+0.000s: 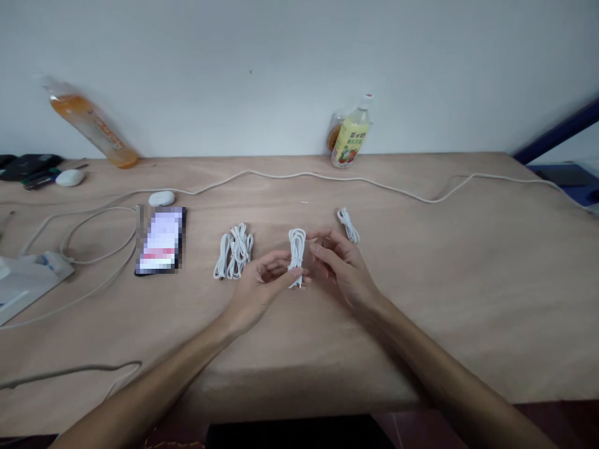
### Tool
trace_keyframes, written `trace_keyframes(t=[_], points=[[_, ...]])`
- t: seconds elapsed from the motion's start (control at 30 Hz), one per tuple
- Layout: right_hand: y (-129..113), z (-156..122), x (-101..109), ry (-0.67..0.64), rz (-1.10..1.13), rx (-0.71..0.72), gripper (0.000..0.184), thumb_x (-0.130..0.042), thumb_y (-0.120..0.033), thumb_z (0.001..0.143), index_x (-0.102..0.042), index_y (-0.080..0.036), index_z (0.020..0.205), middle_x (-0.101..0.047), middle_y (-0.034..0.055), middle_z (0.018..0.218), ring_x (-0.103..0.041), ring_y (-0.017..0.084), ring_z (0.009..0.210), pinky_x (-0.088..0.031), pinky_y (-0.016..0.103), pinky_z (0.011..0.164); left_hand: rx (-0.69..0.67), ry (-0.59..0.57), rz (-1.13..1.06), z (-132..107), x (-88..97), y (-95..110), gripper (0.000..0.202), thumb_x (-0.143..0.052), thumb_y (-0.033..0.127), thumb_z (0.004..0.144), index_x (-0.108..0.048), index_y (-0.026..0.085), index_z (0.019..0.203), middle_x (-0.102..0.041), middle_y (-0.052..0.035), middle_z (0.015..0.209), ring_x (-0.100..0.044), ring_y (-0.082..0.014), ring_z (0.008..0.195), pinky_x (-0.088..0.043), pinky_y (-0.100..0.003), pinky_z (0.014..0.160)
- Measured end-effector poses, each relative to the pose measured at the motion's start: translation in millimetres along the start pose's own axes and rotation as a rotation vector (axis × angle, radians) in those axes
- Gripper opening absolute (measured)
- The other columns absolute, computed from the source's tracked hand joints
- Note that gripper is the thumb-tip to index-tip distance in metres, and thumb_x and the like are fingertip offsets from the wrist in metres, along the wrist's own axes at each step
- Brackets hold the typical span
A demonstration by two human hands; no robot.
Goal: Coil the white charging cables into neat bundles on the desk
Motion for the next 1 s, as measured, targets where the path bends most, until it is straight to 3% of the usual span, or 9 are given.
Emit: trace_keyframes(t=[0.2, 0.4, 0.5, 0.63, 0.87, 1.0], points=[[2, 1, -2, -0.063, 0.007, -0.002, 0.036, -0.087, -0.054, 0.086, -0.068, -0.024, 0.086, -0.060, -0.0047, 0.071, -0.050, 0.011, 0.058, -0.039, 0.025, 0.052, 0.007, -0.030, 0.018, -2, 0.4, -1, 0.030, -0.089, 0.040, 0.090, -0.084, 0.018, 0.110, -0.088, -0.0079, 0.104, -0.084, -0.0221, 0.090, -0.068, -0.035, 0.087], [4, 0, -1, -0.049, 0.012, -0.020, 0.037, -0.089, -0.056, 0.085, -0.073, -0.023, 0.091, -0.062, -0.0051, 0.070, -0.057, 0.012, 0.061, -0.050, 0.027, 0.059, -0.001, -0.060, -0.009, -2, 0.7, -2, 0.034, -0.078, 0.050, 0.099, -0.085, 0.018, 0.107, -0.088, -0.0105, 0.104, -0.082, -0.0221, 0.085, -0.068, -0.033, 0.078], [3, -1, -2, -0.055, -0.028, 0.016, 0.038, -0.086, -0.058, 0.087, -0.072, -0.024, 0.091, -0.064, -0.0046, 0.068, -0.059, 0.013, 0.060, -0.051, 0.027, 0.057, -0.040, -0.024, 0.051, -3, 0.0, 1, 0.026, -0.081, 0.042, 0.097, -0.085, 0.018, 0.104, -0.088, -0.0081, 0.098, -0.081, -0.0190, 0.082, -0.066, -0.032, 0.085], [1, -5, -4, 0.008, -0.109, 0.118, 0.034, -0.081, -0.055, 0.092, -0.069, -0.024, 0.088, -0.068, -0.0019, 0.074, -0.065, 0.016, 0.068, -0.056, 0.030, 0.065, -0.134, 0.068, 0.112, -3, -1.1, 7, 0.022, -0.083, 0.040, 0.095, -0.083, 0.019, 0.100, -0.087, -0.0060, 0.094, -0.080, -0.0199, 0.084, -0.065, -0.031, 0.084], [1, -14, -13, 0.048, -0.221, 0.188, 0.017, -0.079, -0.037, 0.092, -0.070, -0.024, 0.087, -0.060, -0.0042, 0.072, -0.053, 0.013, 0.064, -0.041, 0.028, 0.059, -0.211, 0.229, 0.179, -4, 1.5, 11, 0.014, -0.085, 0.034, 0.092, -0.084, 0.020, 0.095, -0.085, -0.0036, 0.098, -0.077, -0.0186, 0.092, -0.061, -0.027, 0.087], [1, -16, -16, 0.060, -0.246, 0.176, 0.019, -0.081, -0.038, 0.090, -0.068, -0.024, 0.085, -0.064, -0.0027, 0.078, -0.055, 0.014, 0.066, -0.041, 0.029, 0.060, -0.194, 0.222, 0.150, -5, 1.6, 9, 0.015, -0.088, 0.033, 0.089, -0.083, 0.021, 0.096, -0.084, -0.0033, 0.098, -0.077, -0.0188, 0.093, -0.061, -0.028, 0.089]])
Point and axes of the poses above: each hand's wrist, its own z-axis towards the middle knuckle, its own x-axis out of the back of the hand, y = z × x, the point moved 1 cm from there along z, towards the middle knuckle
